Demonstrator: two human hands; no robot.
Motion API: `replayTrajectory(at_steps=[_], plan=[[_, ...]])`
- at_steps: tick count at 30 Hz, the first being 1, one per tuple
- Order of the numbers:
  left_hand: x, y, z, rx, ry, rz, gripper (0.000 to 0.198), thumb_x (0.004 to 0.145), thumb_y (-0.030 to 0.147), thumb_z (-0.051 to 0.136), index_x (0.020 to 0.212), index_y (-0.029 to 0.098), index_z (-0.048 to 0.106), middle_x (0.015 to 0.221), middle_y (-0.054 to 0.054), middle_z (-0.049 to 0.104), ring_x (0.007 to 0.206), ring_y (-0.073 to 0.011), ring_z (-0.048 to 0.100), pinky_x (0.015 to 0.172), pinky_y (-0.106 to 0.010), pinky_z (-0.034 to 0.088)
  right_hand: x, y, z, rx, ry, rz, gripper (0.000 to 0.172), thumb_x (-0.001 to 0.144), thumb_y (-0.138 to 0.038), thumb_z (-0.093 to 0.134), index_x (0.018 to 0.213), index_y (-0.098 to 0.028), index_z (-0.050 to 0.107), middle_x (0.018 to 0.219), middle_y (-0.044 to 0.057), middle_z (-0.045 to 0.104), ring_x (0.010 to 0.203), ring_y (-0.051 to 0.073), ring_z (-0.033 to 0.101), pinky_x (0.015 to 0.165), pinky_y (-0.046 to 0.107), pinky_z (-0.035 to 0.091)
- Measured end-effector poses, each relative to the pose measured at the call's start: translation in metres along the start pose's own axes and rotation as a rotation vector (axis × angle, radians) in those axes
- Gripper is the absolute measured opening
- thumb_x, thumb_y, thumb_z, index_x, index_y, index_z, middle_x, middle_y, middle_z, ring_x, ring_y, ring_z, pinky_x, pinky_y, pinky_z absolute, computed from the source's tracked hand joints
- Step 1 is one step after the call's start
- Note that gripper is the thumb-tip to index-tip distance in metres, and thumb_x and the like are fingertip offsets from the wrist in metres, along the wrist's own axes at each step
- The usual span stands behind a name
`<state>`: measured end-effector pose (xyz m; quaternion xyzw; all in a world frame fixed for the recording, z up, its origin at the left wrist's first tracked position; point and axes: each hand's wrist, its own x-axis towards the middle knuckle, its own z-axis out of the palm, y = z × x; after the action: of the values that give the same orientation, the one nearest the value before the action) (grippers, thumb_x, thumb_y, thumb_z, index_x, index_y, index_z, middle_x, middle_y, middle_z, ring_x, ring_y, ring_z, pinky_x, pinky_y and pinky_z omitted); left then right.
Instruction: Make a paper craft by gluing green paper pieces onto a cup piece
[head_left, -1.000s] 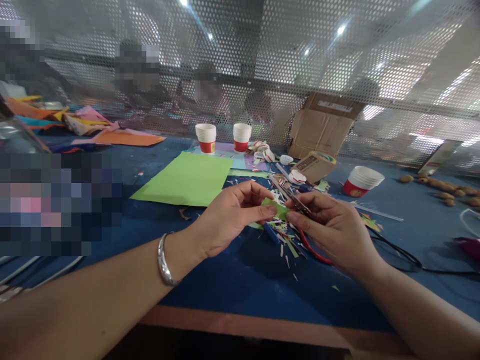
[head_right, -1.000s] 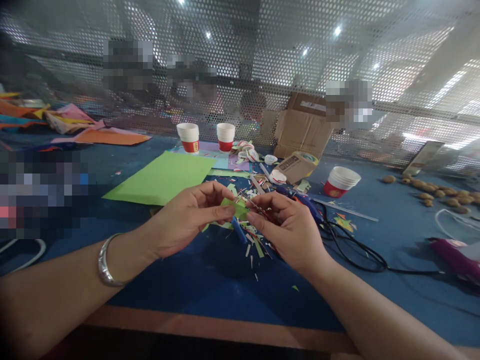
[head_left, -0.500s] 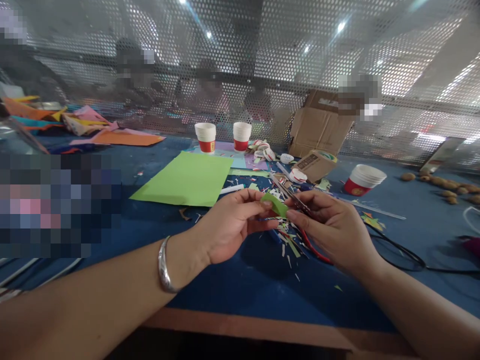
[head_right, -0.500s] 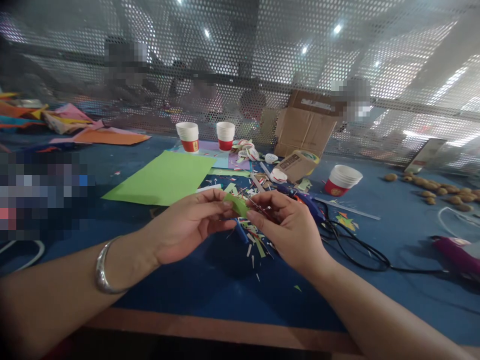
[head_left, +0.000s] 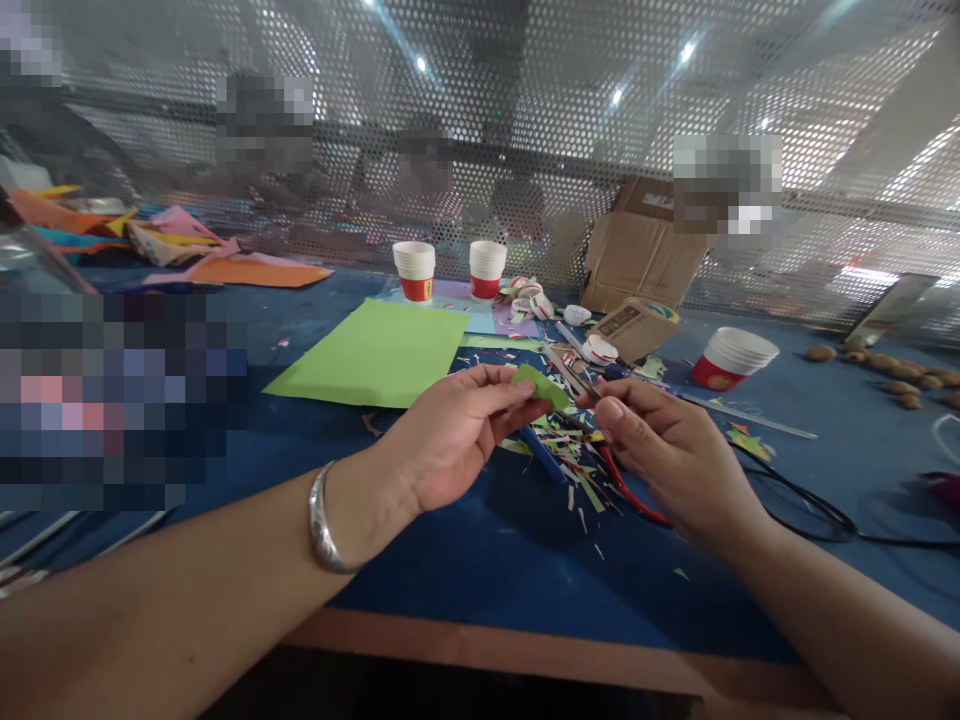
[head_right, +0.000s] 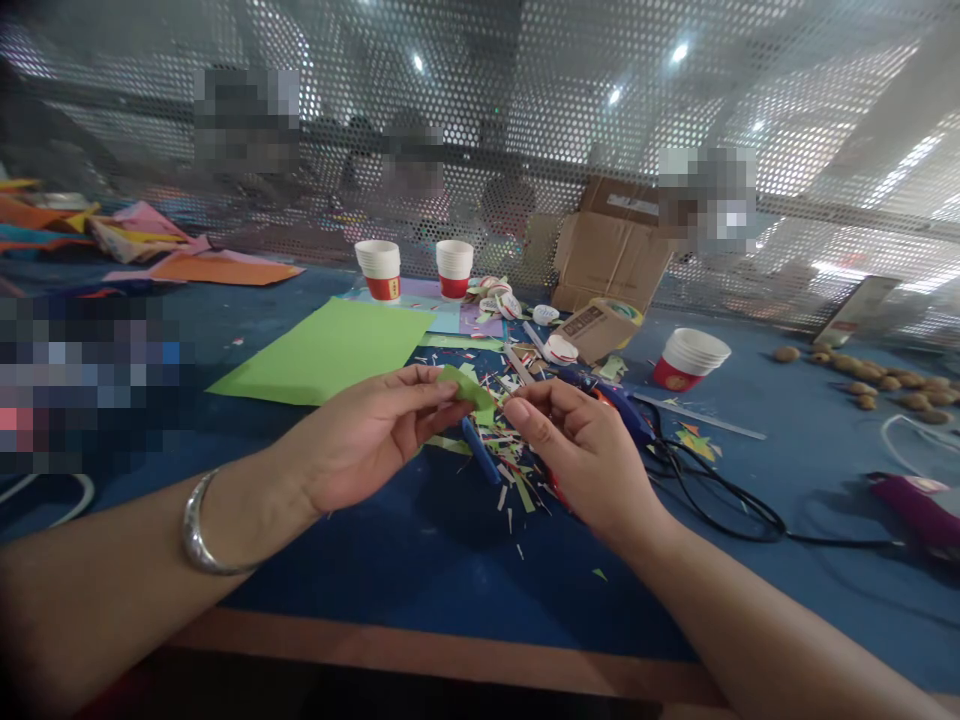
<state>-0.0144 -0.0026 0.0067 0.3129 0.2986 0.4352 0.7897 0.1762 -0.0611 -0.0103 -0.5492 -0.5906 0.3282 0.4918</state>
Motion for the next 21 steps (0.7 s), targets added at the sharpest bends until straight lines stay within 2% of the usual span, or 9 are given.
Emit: replayTrajectory(at_steps=[2,4,12,21], plan=[[0.0007,0.0009,-0.0004,-0.017,-0.004,0.001,0.018,0.085,-0.003,0.064,0.073,0.010,0.065,0.079,-0.002,0.071,0.080,-0.0108,0.071,0.091,-0.026,0.056,-0.0011,-0.0006,-0.0006,-0.013,-0.015,0.022,0.035,0.091,-0.055,0.065,0.094,-0.020,0.069,0.067,-0.003,0.056,0.053,0.009,0.043,0.046,0.023,0.032],[0.0009,0.0011,-0.0008,-0.030,-0.013,0.008,0.019,0.085,-0.003,0.064,0.073,0.011,0.065,0.078,-0.002,0.071,0.080,-0.0111,0.071,0.090,-0.025,0.057,-0.0017,-0.0017,-0.0005,-0.044,-0.025,0.031,0.035,0.091,-0.055,0.065,0.095,-0.020,0.069,0.063,-0.004,0.051,0.051,0.009,0.039,0.045,0.023,0.030],[-0.0002,0.0003,-0.0009,-0.041,-0.041,0.021,0.019,0.085,-0.003,0.064,0.073,0.011,0.064,0.078,-0.001,0.070,0.078,-0.0096,0.070,0.089,-0.024,0.056,-0.0002,-0.0070,0.0020,-0.061,-0.047,0.022,0.033,0.085,-0.049,0.073,0.097,-0.018,0.070,0.081,0.003,0.068,0.069,0.014,0.060,0.061,0.024,0.048],[-0.0010,-0.0038,-0.0010,-0.001,-0.121,-0.005,0.014,0.086,0.001,0.065,0.077,0.011,0.067,0.082,-0.002,0.070,0.081,-0.0093,0.069,0.094,-0.025,0.053,-0.0008,-0.0065,0.0017,-0.062,-0.078,0.000,0.030,0.087,-0.047,0.073,0.095,-0.019,0.069,0.078,0.002,0.068,0.068,0.014,0.062,0.060,0.023,0.049]])
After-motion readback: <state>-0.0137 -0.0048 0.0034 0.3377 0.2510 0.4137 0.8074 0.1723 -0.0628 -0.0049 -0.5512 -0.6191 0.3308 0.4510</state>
